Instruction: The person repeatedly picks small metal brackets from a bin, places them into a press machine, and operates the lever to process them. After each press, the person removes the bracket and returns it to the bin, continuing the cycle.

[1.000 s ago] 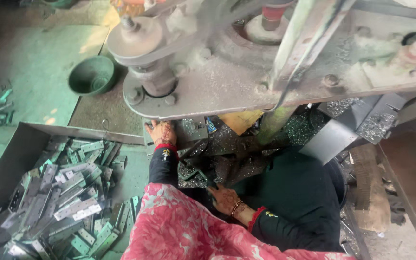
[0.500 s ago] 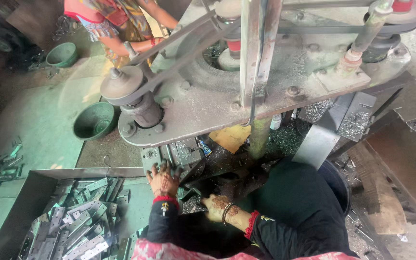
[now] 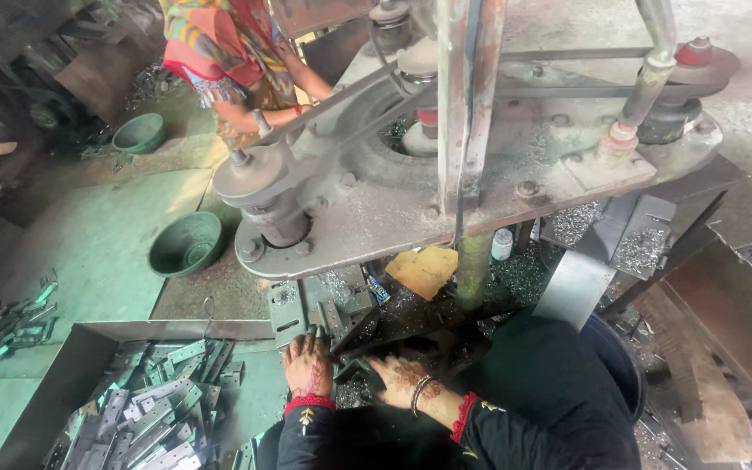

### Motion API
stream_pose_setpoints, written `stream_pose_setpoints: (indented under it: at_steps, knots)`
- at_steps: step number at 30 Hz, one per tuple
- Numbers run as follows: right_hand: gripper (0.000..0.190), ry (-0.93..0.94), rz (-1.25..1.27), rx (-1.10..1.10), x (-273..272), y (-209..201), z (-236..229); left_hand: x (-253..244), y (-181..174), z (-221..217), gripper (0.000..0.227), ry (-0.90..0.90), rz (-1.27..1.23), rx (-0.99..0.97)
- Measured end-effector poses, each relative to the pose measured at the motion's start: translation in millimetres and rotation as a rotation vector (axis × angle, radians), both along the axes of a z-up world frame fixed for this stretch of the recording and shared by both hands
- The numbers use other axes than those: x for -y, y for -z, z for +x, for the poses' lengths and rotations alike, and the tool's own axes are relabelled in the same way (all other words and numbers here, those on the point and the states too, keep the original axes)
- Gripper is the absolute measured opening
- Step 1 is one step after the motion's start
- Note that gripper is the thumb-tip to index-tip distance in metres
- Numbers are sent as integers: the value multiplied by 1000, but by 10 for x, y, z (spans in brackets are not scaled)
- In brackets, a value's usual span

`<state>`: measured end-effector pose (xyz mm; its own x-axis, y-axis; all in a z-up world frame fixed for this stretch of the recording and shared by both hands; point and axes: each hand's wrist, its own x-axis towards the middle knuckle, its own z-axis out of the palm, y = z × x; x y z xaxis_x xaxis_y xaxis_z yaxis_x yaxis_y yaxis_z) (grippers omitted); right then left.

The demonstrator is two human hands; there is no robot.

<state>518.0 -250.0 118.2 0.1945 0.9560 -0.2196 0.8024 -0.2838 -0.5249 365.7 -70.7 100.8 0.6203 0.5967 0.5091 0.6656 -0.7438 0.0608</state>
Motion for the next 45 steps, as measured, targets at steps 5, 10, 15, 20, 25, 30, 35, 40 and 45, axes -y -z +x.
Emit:
stream_pose_setpoints:
  at_steps: [5,10,15,20,25,30,35,40,45]
  knots:
    - [65,143,601,-63,-333,142,204,58,-158,-90,33,-99,-49,288]
    - [41,309,556,-479,-730,125,280,-52,17,-92,21,-133,-576,741]
    - [31,283,930,-822,-824,-180,366,-276,-139,96,35,-122,-912,923]
    - [32,10,707,150,-954,-276,275,-349,-532,102,55,-315,-312,136]
    - [34,-82,525,359,-1127,-76,36,-5,-478,176,46,-258,-403,-44]
    - [54,-159,546,327,-1099,-137,61,226,-330,208,68,-187,-356,-169]
    - [76,-182,519,155,-694,-374,15,175,-317,239,60,-218,-370,-252]
    - [76,-175,82,153,-73,-418,-187,-140,-290,395,54,-254,-460,-325]
    - [74,-69,-138,27,144,-253,-213,-401,-167,657,56,-281,-422,-362]
